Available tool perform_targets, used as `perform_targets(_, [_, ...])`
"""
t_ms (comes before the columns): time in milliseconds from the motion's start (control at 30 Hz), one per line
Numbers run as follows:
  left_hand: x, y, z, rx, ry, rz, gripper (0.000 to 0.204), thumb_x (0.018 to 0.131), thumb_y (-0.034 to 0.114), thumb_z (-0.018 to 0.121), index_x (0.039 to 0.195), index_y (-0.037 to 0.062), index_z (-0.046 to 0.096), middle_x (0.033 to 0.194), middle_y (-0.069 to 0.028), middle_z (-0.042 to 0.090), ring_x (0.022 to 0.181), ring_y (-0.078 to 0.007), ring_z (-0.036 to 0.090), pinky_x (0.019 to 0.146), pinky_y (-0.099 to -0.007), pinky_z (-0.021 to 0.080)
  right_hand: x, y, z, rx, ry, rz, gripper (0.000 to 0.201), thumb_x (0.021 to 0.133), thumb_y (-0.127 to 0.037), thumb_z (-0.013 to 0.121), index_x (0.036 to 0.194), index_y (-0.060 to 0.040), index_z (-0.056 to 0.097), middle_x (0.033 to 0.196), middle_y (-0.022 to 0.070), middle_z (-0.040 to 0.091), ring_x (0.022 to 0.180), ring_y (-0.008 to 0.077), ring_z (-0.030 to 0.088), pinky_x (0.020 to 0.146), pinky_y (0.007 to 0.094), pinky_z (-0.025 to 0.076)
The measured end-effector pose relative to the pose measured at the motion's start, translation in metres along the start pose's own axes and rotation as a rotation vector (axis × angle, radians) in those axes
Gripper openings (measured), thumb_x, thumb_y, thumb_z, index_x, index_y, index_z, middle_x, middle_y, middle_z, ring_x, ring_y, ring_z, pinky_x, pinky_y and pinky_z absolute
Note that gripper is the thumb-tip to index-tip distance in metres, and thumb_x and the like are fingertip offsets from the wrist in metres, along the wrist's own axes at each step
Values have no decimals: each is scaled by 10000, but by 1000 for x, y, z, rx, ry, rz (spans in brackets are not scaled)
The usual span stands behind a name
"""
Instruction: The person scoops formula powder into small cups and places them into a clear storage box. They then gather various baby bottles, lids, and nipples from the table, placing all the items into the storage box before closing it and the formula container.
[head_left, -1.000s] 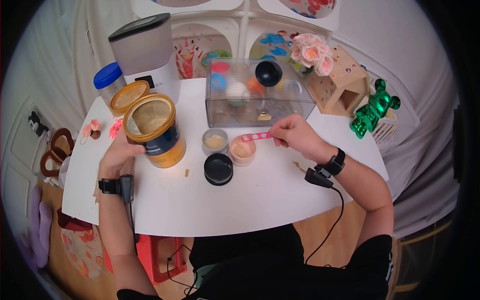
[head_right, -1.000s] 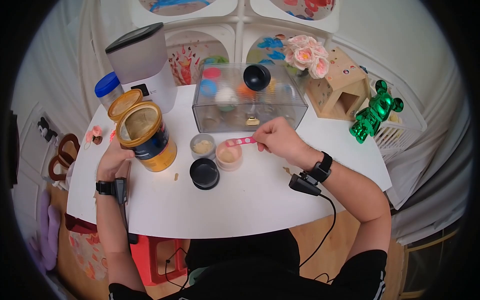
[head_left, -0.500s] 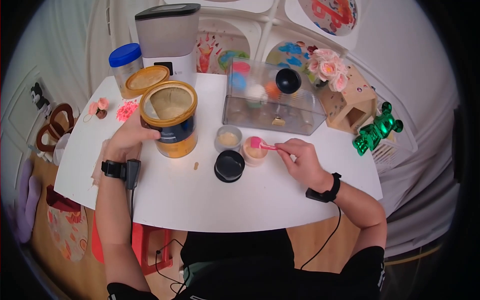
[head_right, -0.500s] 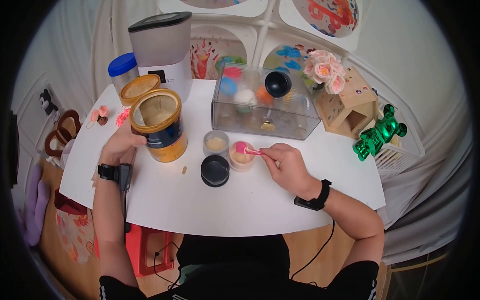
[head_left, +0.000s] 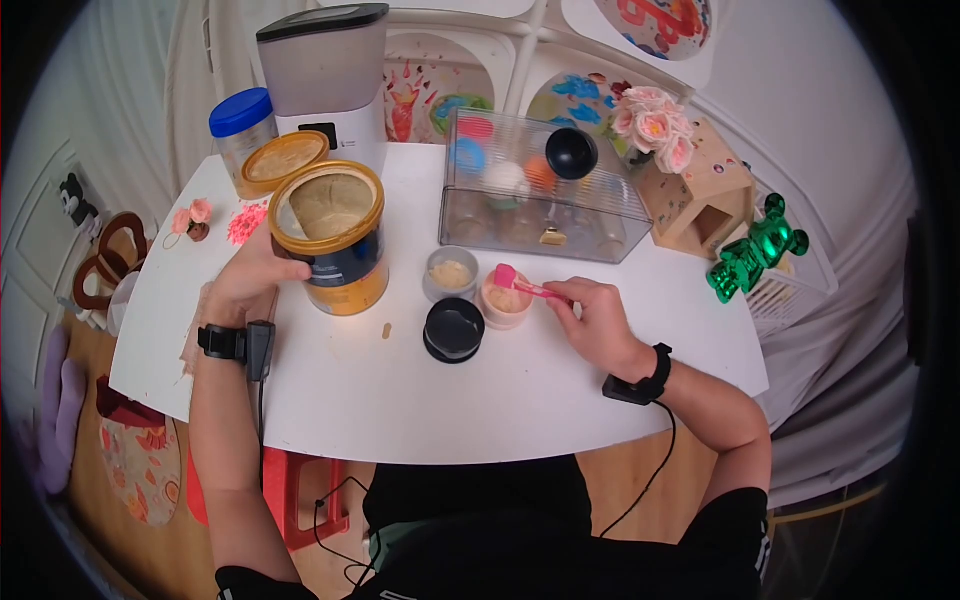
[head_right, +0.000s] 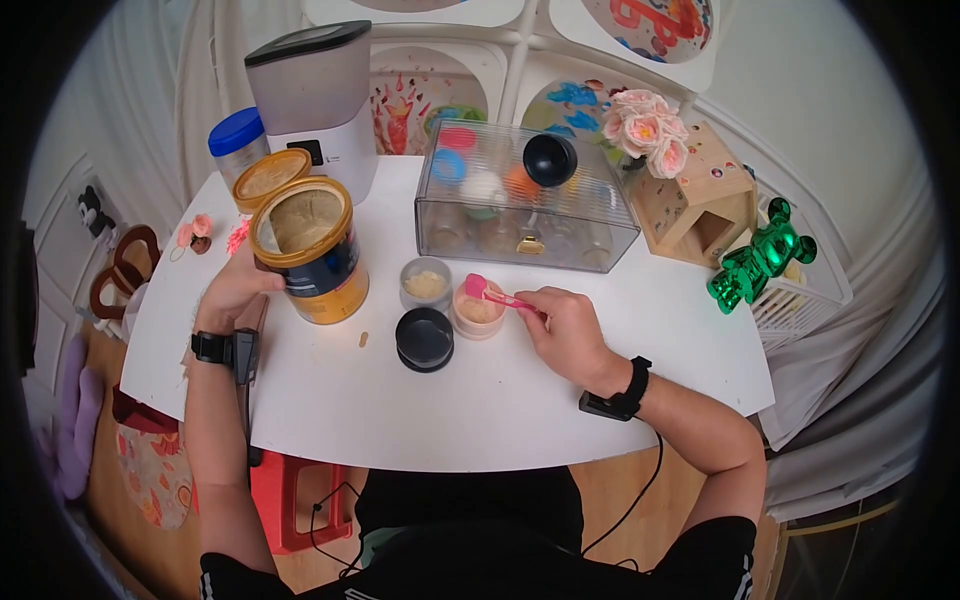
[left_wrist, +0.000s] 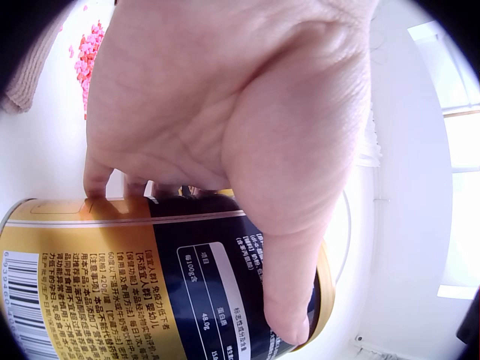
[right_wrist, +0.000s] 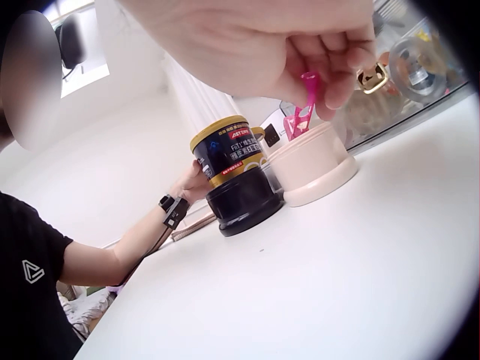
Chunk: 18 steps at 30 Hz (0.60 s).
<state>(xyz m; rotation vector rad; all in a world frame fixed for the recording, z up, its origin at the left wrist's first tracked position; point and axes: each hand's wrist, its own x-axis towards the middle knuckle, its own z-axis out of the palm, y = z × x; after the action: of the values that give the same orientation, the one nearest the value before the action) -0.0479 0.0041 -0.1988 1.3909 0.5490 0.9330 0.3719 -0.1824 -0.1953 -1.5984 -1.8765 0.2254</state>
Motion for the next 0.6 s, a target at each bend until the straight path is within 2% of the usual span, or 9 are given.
perform_targets(100, [-1, 3, 2, 2, 2, -2, 1216, 616, 158, 1042, 1621, 24, 372, 1573, -79, 534, 1484, -226, 468, 1257, -388, 330, -1, 6, 3, 24, -52, 24, 168, 945, -18, 727, 1096, 20, 791, 891, 186, 747, 680, 314, 686, 653, 375, 541])
perform_targets(200, [-1, 6, 7, 0, 1, -5, 1222, 610, 163, 1043, 1621, 24, 372, 1575, -82, 534, 1484, -226, 469, 1259, -387, 328, 3, 6, -4, 95, 17, -13, 143, 970, -35, 711, 1070, 24, 793, 834, 161, 748, 655, 254, 675, 636, 356, 527])
perform_targets(300, [-2, 4, 3, 18, 10, -5, 1226, 604, 168, 1041, 1621, 23, 373, 1573, -80, 537, 1481, -226, 472, 1262, -385, 322, 12, 10, -15, 222, 25, 83, 147, 1002, -58, 685, 1051, 32, 791, 771, 104, 743, 642, 163, 643, 614, 321, 504])
perform_targets(400, [-1, 5, 6, 21, 15, 11, 1220, 602, 167, 1038, 1620, 28, 380, 1571, -73, 541, 1477, -224, 475, 1264, -383, 318, 24, -6, -35, 210, -100, 217, 180, 1030, -87, 664, 1018, 43, 788, 751, 44, 731, 651, 92, 604, 601, 282, 481])
perform_targets(600, [0, 6, 3, 40, 2, 4, 1211, 597, 153, 1028, 1623, 43, 393, 1564, -64, 550, 1468, -212, 479, 1256, -371, 326, 57, -35, -47, 433, -165, 204, 237, 1049, -132, 660, 906, 27, 763, 740, 9, 706, 643, 54, 574, 590, 240, 462])
